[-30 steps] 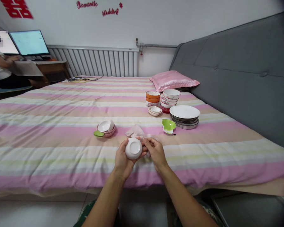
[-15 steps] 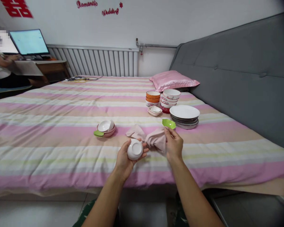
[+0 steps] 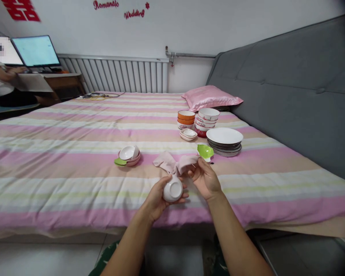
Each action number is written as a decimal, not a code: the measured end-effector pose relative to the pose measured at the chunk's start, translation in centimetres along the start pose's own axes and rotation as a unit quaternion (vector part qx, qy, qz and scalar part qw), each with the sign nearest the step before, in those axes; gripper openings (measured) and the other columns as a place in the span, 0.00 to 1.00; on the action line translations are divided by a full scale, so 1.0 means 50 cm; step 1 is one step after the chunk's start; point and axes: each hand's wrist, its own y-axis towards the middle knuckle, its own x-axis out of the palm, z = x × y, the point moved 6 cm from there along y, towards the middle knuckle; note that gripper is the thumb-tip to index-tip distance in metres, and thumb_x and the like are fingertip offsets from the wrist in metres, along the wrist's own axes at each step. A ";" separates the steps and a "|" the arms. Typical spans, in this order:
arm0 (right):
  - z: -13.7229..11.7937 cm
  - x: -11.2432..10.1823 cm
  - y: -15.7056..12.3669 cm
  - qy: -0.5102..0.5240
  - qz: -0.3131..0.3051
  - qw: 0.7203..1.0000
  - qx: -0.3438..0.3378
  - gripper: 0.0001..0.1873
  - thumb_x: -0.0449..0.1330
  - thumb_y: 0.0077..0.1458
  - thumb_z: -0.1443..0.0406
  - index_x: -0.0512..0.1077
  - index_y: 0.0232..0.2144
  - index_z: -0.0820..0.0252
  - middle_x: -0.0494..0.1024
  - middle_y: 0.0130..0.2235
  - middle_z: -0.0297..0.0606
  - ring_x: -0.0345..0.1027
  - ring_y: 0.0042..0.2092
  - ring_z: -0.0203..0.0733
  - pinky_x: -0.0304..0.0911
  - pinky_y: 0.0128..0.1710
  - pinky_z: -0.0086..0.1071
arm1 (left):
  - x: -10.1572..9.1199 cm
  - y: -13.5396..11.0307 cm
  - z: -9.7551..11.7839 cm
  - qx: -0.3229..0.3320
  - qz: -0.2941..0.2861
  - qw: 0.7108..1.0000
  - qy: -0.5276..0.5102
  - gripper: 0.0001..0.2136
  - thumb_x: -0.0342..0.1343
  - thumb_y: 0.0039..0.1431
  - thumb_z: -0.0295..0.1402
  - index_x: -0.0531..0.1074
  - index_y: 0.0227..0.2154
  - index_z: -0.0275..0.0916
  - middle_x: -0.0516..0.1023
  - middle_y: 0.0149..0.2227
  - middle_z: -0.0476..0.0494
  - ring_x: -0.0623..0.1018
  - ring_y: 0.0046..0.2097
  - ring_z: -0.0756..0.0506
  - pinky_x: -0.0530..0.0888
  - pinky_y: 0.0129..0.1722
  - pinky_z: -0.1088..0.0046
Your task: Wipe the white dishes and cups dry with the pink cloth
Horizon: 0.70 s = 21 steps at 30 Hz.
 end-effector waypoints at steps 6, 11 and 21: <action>0.002 0.033 -0.029 0.073 -0.106 0.987 0.096 0.08 0.64 0.47 0.64 0.67 0.26 0.58 0.68 0.21 0.23 0.65 0.24 0.27 0.65 0.27 0.21 | -0.003 0.009 -0.004 0.026 0.012 1.000 0.010 0.12 0.53 0.53 0.35 0.69 0.38 0.33 0.79 0.33 0.39 0.80 0.30 0.39 0.77 0.26 0.66; 0.016 0.002 -0.016 0.004 -0.035 0.993 0.113 0.09 0.66 0.43 0.64 0.70 0.28 0.59 0.72 0.24 0.25 0.67 0.26 0.28 0.63 0.25 0.19 | -0.016 0.007 0.025 0.092 0.049 0.994 -0.027 0.10 0.55 0.52 0.33 0.68 0.37 0.36 0.78 0.31 0.43 0.80 0.30 0.39 0.77 0.27 0.64; 0.076 -0.008 -0.038 -0.160 -0.067 0.947 0.270 0.13 0.67 0.42 0.64 0.74 0.32 0.65 0.77 0.26 0.34 0.68 0.25 0.31 0.64 0.23 0.21 | -0.034 -0.025 0.049 0.069 0.011 0.995 -0.066 0.11 0.52 0.54 0.32 0.68 0.40 0.34 0.78 0.30 0.40 0.79 0.30 0.40 0.78 0.27 0.61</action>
